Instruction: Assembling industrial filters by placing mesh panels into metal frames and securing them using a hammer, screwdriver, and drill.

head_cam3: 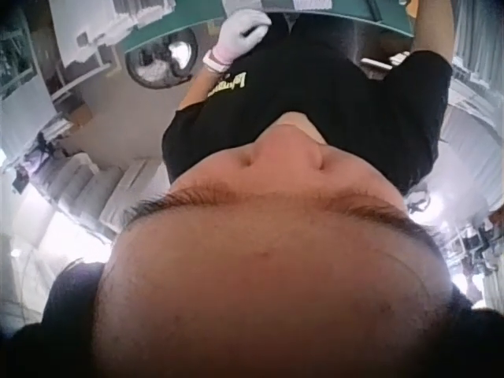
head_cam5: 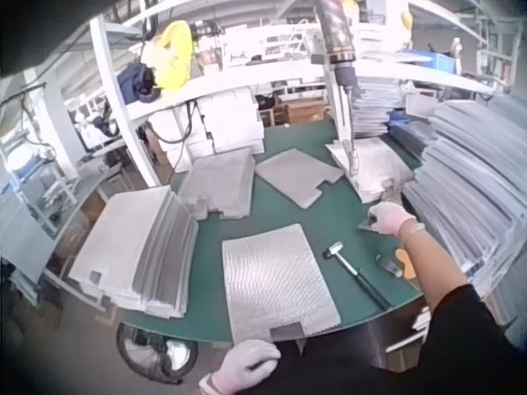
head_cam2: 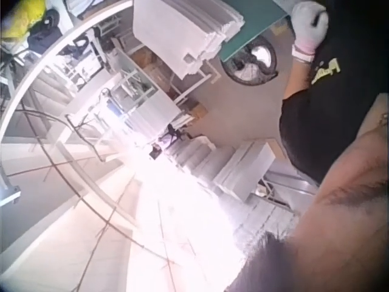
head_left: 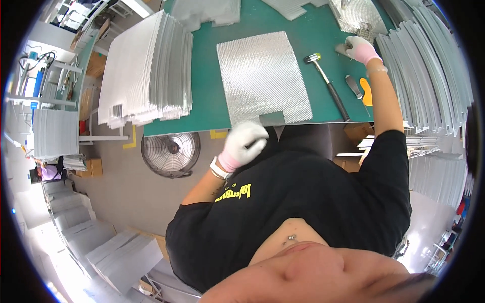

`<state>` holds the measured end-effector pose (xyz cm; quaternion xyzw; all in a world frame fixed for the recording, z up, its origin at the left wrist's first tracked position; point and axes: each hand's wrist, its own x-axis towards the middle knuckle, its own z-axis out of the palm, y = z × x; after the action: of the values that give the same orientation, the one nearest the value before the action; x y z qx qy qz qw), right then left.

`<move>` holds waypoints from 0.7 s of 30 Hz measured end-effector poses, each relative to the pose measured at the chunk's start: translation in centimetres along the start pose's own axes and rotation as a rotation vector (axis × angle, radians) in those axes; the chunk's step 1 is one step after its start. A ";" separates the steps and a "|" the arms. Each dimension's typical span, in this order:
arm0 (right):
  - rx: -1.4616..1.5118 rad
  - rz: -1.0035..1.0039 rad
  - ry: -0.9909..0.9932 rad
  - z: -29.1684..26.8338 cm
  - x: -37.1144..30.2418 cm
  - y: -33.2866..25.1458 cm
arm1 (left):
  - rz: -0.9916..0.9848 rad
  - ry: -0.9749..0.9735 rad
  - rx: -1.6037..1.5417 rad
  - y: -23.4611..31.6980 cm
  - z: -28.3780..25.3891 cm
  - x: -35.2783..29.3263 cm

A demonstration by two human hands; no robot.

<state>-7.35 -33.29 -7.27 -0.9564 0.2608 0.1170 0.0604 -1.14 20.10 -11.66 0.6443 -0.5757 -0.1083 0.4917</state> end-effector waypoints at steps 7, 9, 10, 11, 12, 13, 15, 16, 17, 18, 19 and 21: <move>0.893 -0.543 0.085 6.4 -19.7 -19.8 | -1.009 0.651 -1.210 -3.7 7.8 -4.4; 1.222 -0.430 -0.269 13.6 -22.4 -22.4 | -1.002 0.627 -1.176 -4.2 7.9 -4.0; 1.605 -0.303 -0.456 17.0 -23.2 -23.6 | -0.990 0.611 -1.146 -4.2 8.0 -3.9; 1.609 -0.300 -0.460 19.0 -23.3 -24.3 | -1.060 0.612 -1.113 -3.9 7.6 -3.8; 1.831 -0.158 -0.435 20.5 -23.5 -25.0 | -1.065 0.616 -1.111 -3.6 7.7 -3.9; 2.049 -0.002 -0.401 21.0 -23.7 -25.6 | -1.000 0.631 -1.154 -3.3 7.8 -4.0; 2.152 0.004 -0.438 21.9 -23.6 -26.0 | -0.938 0.645 -1.194 -2.7 7.9 -4.0; 2.251 0.007 -0.470 22.2 -23.5 -26.1 | -0.926 0.676 -1.227 -2.0 7.8 -3.5; 2.256 -0.028 -0.442 22.7 -23.3 -26.0 | -0.913 0.708 -1.259 -1.7 7.7 -3.3; 2.257 -0.023 -0.442 23.0 -23.4 -25.6 | -0.917 0.707 -1.260 -2.0 7.8 -3.6; 2.134 -0.123 -0.423 22.7 -23.5 -25.4 | -0.909 0.672 -1.306 -2.6 7.7 -4.1; 1.907 -0.244 -0.379 22.2 -23.9 -25.9 | -0.900 0.636 -1.354 -3.8 7.7 -4.9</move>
<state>-18.35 4.39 -21.17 -0.4921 0.1312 0.0016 0.8606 -5.68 19.77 -20.42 0.3794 0.0860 -0.4260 0.8168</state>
